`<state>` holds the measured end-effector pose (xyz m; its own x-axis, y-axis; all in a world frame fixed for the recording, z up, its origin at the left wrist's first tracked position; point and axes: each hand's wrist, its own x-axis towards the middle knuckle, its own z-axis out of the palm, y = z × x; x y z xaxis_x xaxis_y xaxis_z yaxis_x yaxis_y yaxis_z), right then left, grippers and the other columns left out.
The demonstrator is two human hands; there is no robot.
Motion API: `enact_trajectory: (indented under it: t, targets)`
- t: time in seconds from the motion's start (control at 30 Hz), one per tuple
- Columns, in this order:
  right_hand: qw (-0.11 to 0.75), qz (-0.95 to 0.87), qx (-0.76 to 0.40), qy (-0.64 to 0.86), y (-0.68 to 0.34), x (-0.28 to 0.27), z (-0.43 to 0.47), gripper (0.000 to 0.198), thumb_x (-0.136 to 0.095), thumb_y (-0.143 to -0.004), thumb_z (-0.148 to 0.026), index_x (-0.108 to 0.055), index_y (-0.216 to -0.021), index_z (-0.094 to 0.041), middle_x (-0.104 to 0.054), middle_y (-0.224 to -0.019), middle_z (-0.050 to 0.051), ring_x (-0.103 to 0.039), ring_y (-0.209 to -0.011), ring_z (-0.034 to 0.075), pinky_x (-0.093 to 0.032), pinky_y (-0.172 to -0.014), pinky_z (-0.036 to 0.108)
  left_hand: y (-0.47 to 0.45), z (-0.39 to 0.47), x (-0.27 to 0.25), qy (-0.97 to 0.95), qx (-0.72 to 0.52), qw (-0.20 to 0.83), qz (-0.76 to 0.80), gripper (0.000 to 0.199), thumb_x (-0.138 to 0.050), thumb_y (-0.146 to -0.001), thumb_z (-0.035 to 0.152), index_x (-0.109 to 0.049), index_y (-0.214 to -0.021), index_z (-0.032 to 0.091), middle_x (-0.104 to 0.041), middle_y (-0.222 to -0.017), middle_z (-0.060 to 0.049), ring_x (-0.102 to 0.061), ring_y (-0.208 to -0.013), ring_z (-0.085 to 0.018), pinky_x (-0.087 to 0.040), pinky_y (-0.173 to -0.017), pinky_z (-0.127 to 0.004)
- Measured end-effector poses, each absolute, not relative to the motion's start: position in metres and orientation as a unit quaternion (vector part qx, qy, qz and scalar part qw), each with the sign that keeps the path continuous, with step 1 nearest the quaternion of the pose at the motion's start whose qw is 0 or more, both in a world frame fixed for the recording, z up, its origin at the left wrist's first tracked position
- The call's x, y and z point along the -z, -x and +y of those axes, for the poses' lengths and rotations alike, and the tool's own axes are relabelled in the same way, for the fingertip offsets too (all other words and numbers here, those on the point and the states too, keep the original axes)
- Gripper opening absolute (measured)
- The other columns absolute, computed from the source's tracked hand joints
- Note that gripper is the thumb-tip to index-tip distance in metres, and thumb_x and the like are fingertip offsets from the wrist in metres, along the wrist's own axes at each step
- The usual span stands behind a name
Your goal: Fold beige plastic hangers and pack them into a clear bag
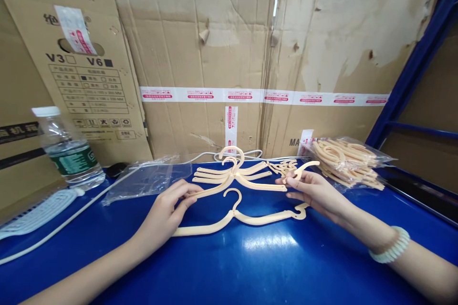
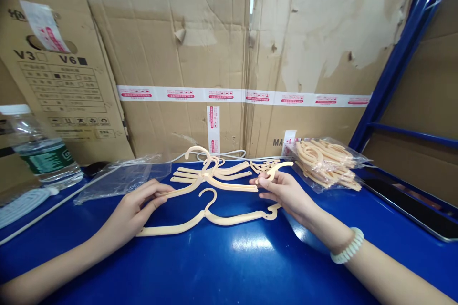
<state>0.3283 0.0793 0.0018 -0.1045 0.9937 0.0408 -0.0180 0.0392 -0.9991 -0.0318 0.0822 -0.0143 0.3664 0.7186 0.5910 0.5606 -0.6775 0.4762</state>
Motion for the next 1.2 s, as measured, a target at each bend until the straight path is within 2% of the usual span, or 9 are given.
enact_trajectory:
  t: [0.1, 0.27, 0.43, 0.6, 0.73, 0.97, 1.07, 1.2]
  targets:
    - [0.463, -0.522, -0.560, 0.446, -0.329, -0.008, 0.078, 0.032, -0.079, -0.071, -0.043, -0.061, -0.081, -0.020, -0.072, -0.100, 0.008, -0.068, -0.099, 0.023, -0.059, -0.072, 0.030, 0.031, 0.081, 0.013, -0.822, -0.404, 0.102, 0.389, 0.016, -0.049, -0.094, 0.023, -0.065, -0.096, 0.023, -0.064, -0.088, -0.001, -0.061, -0.076, -0.016, -0.050, -0.070, -0.028]
    - [0.415, -0.517, -0.618, 0.424, -0.329, -0.017, 0.073, 0.023, -0.072, -0.078, -0.037, -0.060, -0.083, -0.018, -0.070, -0.095, 0.007, -0.070, -0.087, 0.019, -0.058, -0.066, 0.027, 0.031, 0.078, 0.012, -0.822, -0.406, 0.090, 0.389, 0.015, -0.050, -0.094, 0.023, -0.065, -0.096, 0.024, -0.063, -0.088, 0.000, -0.061, -0.079, -0.017, -0.048, -0.073, -0.029]
    - [0.381, -0.498, -0.668, 0.401, -0.329, -0.019, 0.069, 0.023, -0.075, -0.075, -0.028, -0.055, -0.079, -0.019, -0.071, -0.089, 0.005, -0.072, -0.081, 0.018, -0.058, -0.067, 0.027, 0.032, 0.078, 0.014, -0.824, -0.409, 0.085, 0.383, 0.015, -0.050, -0.095, 0.023, -0.065, -0.097, 0.025, -0.063, -0.089, 0.000, -0.060, -0.083, -0.017, -0.047, -0.075, -0.029]
    - [0.361, -0.466, -0.703, 0.398, -0.331, -0.019, 0.070, 0.023, -0.074, -0.078, -0.026, -0.053, -0.079, -0.018, -0.073, -0.087, 0.007, -0.073, -0.081, 0.019, -0.059, -0.067, 0.027, 0.032, 0.077, 0.013, -0.822, -0.413, 0.074, 0.384, 0.015, -0.050, -0.095, 0.024, -0.065, -0.096, 0.024, -0.064, -0.089, 0.000, -0.060, -0.083, -0.017, -0.047, -0.076, -0.029]
    - [0.363, -0.462, -0.703, 0.401, -0.332, -0.018, 0.073, 0.023, -0.074, -0.079, -0.023, -0.052, -0.079, -0.017, -0.074, -0.089, 0.009, -0.074, -0.080, 0.018, -0.059, -0.068, 0.026, 0.032, 0.077, 0.012, -0.824, -0.410, 0.070, 0.386, 0.015, -0.050, -0.095, 0.024, -0.065, -0.096, 0.024, -0.064, -0.089, 0.000, -0.061, -0.084, -0.017, -0.047, -0.076, -0.029]
    - [0.348, -0.482, -0.685, 0.421, -0.332, -0.018, 0.072, 0.026, -0.077, -0.077, -0.028, -0.053, -0.078, -0.016, -0.075, -0.083, 0.012, -0.074, -0.077, 0.017, -0.059, -0.067, 0.022, 0.033, 0.077, 0.014, -0.827, -0.416, 0.050, 0.374, 0.014, -0.050, -0.096, 0.023, -0.064, -0.097, 0.025, -0.065, -0.091, 0.001, -0.061, -0.085, -0.017, -0.046, -0.077, -0.027]
    - [0.366, -0.498, -0.654, 0.437, -0.328, -0.014, 0.071, 0.032, -0.082, -0.071, -0.029, -0.053, -0.076, -0.016, -0.074, -0.080, 0.009, -0.073, -0.076, 0.017, -0.060, -0.065, 0.022, 0.033, 0.076, 0.014, -0.832, -0.413, 0.044, 0.367, 0.014, -0.050, -0.096, 0.022, -0.064, -0.098, 0.025, -0.064, -0.090, 0.002, -0.060, -0.084, -0.016, -0.046, -0.077, -0.027]
    - [0.420, -0.516, -0.596, 0.450, -0.320, -0.006, 0.070, 0.037, -0.086, -0.065, -0.031, -0.052, -0.074, -0.017, -0.067, -0.070, 0.002, -0.070, -0.068, 0.016, -0.058, -0.055, 0.021, 0.032, 0.076, 0.013, -0.838, -0.410, 0.039, 0.359, 0.015, -0.050, -0.096, 0.022, -0.064, -0.098, 0.025, -0.064, -0.090, 0.001, -0.059, -0.084, -0.016, -0.046, -0.077, -0.027]
